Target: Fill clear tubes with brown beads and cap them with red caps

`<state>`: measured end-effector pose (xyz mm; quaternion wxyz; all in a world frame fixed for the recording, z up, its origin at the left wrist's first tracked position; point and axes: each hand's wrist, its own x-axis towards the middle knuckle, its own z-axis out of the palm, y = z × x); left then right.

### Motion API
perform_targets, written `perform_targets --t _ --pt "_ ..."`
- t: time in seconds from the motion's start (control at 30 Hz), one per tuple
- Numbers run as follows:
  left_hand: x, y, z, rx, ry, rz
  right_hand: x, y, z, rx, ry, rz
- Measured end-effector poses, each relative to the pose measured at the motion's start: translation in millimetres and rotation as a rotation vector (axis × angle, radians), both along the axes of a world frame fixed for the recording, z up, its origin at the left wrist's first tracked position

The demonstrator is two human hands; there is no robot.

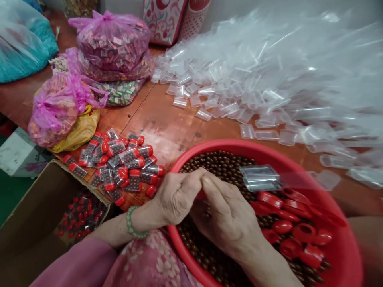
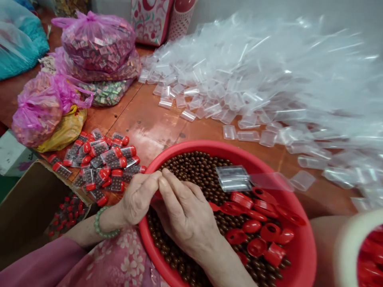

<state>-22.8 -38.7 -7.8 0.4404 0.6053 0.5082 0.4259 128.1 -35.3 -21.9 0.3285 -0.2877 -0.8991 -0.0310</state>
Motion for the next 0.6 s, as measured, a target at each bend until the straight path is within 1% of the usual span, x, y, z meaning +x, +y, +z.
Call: perform_targets --t 0.07,0.13,0.2,0.23,0.27,0.33,0.37,0.4,0.43,0.47,0.5,0.53,0.6 --pt "-24 0 5.2 0.191 0.213 0.075 2 1 -4.0 -0.081 -0.042 0.006" --pt "-55 1 4.7 0.397 0.540 0.260 3 1 -7.0 -0.152 -0.121 -0.025" --pt "-87 2 -1.5 0.471 0.830 0.433 4 1 -6.2 -0.198 -0.188 -0.058" --pt "-102 3 -6.1 0.457 0.923 0.493 4 0 -4.2 -0.216 -0.209 -0.068" --pt "-115 5 -11.3 0.435 0.989 0.527 3 -1 -1.3 -0.240 -0.231 -0.075" --pt "-135 10 -21.8 0.404 1.026 0.526 2 -2 5.1 -0.301 -0.278 -0.084" --pt "-141 13 -26.4 0.400 1.004 0.477 4 -1 8.1 -0.327 -0.299 -0.088" --pt "-146 15 -30.1 0.373 0.975 0.449 6 0 10.6 -0.350 -0.322 -0.094" --pt "-148 18 -32.8 0.378 0.950 0.433 11 2 12.7 -0.364 -0.334 -0.110" --pt "-148 20 -34.4 0.386 0.932 0.415 19 5 14.6 -0.369 -0.341 -0.150" --pt "-146 21 -34.9 0.400 0.915 0.404 28 8 16.3 -0.367 -0.348 -0.221" --pt "-142 23 -34.4 0.424 0.899 0.393 38 12 17.7 -0.361 -0.356 -0.325" --pt "-128 25 -31.3 0.480 0.860 0.377 59 21 19.2 -0.364 -0.407 -0.602"
